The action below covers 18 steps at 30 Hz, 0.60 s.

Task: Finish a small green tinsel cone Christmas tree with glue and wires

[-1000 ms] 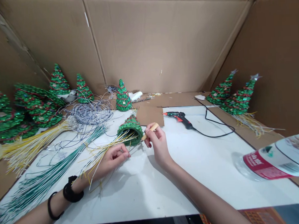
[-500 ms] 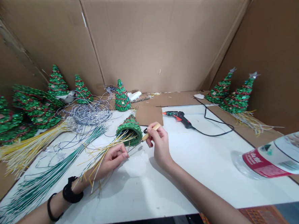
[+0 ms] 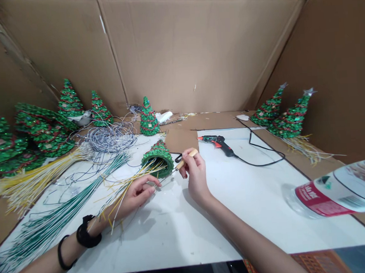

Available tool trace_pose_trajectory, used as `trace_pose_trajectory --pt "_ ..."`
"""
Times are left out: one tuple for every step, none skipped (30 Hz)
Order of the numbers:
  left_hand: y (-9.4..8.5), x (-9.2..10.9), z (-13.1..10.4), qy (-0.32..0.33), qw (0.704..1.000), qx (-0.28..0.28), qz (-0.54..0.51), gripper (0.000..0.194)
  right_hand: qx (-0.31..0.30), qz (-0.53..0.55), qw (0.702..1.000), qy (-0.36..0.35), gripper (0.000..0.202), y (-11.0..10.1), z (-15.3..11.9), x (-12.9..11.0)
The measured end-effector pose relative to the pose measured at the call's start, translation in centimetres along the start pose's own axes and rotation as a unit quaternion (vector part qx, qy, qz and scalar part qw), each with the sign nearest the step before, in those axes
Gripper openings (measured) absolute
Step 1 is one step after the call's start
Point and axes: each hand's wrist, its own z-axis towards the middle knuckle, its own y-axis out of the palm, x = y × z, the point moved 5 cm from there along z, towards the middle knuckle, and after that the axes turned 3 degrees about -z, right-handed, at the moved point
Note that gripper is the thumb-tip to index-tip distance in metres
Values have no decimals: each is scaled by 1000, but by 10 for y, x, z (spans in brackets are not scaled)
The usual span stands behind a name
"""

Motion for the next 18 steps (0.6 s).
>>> trace_pose_trajectory --pt "0 -1 0 0 1000 -1 -1 44 0 2 1000 4 22 0 -1 0" --pt "0 -1 0 0 1000 -1 -2 43 0 3 1000 7 22 1 -1 1" --pt "0 -3 0 -1 1000 0 -4 43 -1 4 1000 10 23 1 -2 1" --pt "0 -4 0 -1 1000 2 -6 41 -2 5 1000 12 24 2 -2 1" --pt "-1 -5 0 0 1000 4 -7 40 -4 5 1000 12 24 2 -3 1" --pt "-1 -6 0 0 1000 4 -7 39 -5 5 1000 12 24 2 -3 1" --pt "-1 -6 0 1 1000 5 -8 38 -7 4 1000 11 24 2 -3 1" --pt "-1 -7 0 2 1000 5 -9 37 -8 4 1000 10 24 2 -3 1" --pt "-1 -7 0 2 1000 5 -9 38 -9 4 1000 9 23 2 -3 1" --pt "-2 -7 0 1 1000 5 -9 39 -8 4 1000 7 23 2 -3 1" --pt "-2 -7 -1 1 1000 6 -11 40 -7 4 1000 5 22 1 -3 0" --pt "-3 -8 -1 2 1000 7 -12 41 -4 5 1000 2 22 1 -2 0" --pt "-3 -8 -1 3 1000 9 -13 42 -2 6 1000 0 21 0 -2 0" --pt "-3 -9 -1 5 1000 11 -15 43 0 6 1000 -3 21 0 -1 -1" --pt "-3 -10 -1 9 1000 14 -17 43 1 7 1000 -4 20 0 -1 -1" --pt "-3 -11 -1 15 1000 17 -20 44 1 6 1000 -5 20 0 -1 -1" --pt "-3 -12 -1 22 999 20 -23 43 0 6 1000 -4 20 1 -1 -1" --pt "-3 -12 0 31 999 23 -26 43 -1 5 1000 -2 20 1 -1 -1"
